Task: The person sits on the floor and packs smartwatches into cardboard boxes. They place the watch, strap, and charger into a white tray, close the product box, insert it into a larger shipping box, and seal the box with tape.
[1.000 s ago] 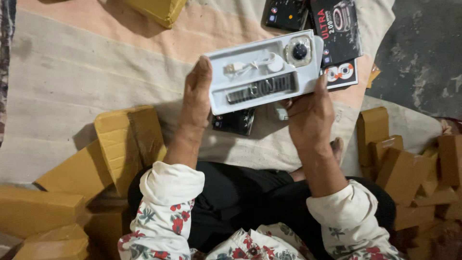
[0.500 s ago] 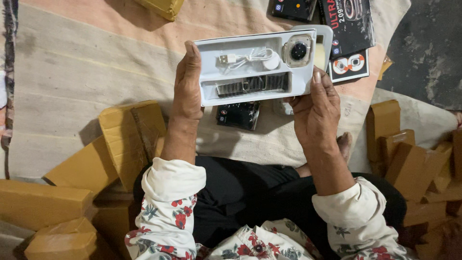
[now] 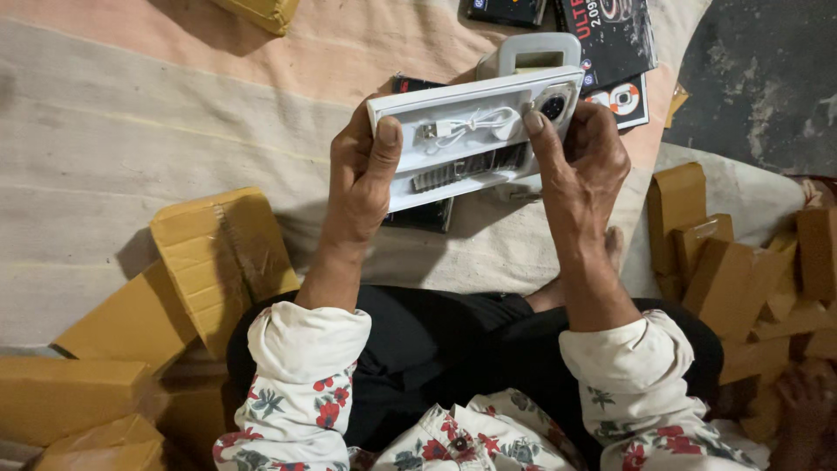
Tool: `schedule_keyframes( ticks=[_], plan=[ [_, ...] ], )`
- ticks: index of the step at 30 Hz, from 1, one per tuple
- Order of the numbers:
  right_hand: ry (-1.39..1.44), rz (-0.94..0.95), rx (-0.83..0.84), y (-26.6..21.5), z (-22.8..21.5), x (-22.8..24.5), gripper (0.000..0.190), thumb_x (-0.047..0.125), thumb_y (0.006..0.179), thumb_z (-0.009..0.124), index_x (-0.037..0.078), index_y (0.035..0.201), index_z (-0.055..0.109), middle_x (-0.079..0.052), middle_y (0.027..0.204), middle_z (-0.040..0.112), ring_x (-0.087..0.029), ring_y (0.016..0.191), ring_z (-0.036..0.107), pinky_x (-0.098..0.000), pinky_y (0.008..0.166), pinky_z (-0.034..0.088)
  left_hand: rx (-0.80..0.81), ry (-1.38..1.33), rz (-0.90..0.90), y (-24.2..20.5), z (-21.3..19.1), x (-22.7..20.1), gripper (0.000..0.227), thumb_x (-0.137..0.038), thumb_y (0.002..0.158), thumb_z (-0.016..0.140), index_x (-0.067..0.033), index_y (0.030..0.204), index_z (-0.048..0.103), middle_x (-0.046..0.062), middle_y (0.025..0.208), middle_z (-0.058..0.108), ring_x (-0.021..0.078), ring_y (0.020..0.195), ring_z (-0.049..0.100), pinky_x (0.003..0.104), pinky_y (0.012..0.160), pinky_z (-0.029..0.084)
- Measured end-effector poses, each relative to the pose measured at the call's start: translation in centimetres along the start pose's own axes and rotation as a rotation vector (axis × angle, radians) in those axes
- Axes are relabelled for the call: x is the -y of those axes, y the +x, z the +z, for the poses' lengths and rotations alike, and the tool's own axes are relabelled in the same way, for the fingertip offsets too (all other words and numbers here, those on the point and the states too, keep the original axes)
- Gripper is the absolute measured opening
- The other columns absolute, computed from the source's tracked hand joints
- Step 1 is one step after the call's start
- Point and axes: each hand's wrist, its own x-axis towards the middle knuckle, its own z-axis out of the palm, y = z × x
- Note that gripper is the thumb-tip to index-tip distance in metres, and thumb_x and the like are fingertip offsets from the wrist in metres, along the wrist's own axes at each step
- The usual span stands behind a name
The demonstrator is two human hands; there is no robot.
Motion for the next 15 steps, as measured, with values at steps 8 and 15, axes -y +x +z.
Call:
schedule_keyframes(
  ticks=[8,15],
  plan=[
    [-0.156,-0.303,0.075,0.7,-1.0,0.5,0.035,0.022,0.103,0.081,-0.002,0.119,0.062,-0.014,0.100,0.078,-0.017,0.086,0.080,-0.0289,0.072,0.064,0.036,-0.045,0.021,-0.6,0.2,-0.7,0.045,-0.041,0.116,0.054,-0.0002,0.133,0.060,0.004,0.107,0.068,0.0056,0.097,0.059,0.021,0.086,0.049],
    [-0.144,-0.290,0.114,0.6,-1.1,1.2,0.038,0.025,0.104,0.084,-0.004,0.117,0.064,-0.016,0.098,0.078,-0.016,0.084,0.078,-0.0291,0.072,0.066,0.022,-0.047,0.024,-0.9,0.4,-0.4,0.044,-0.041,0.115,0.053,-0.0006,0.131,0.059,0.005,0.110,0.069,0.0055,0.097,0.059,0.022,0.089,0.050]
  ],
)
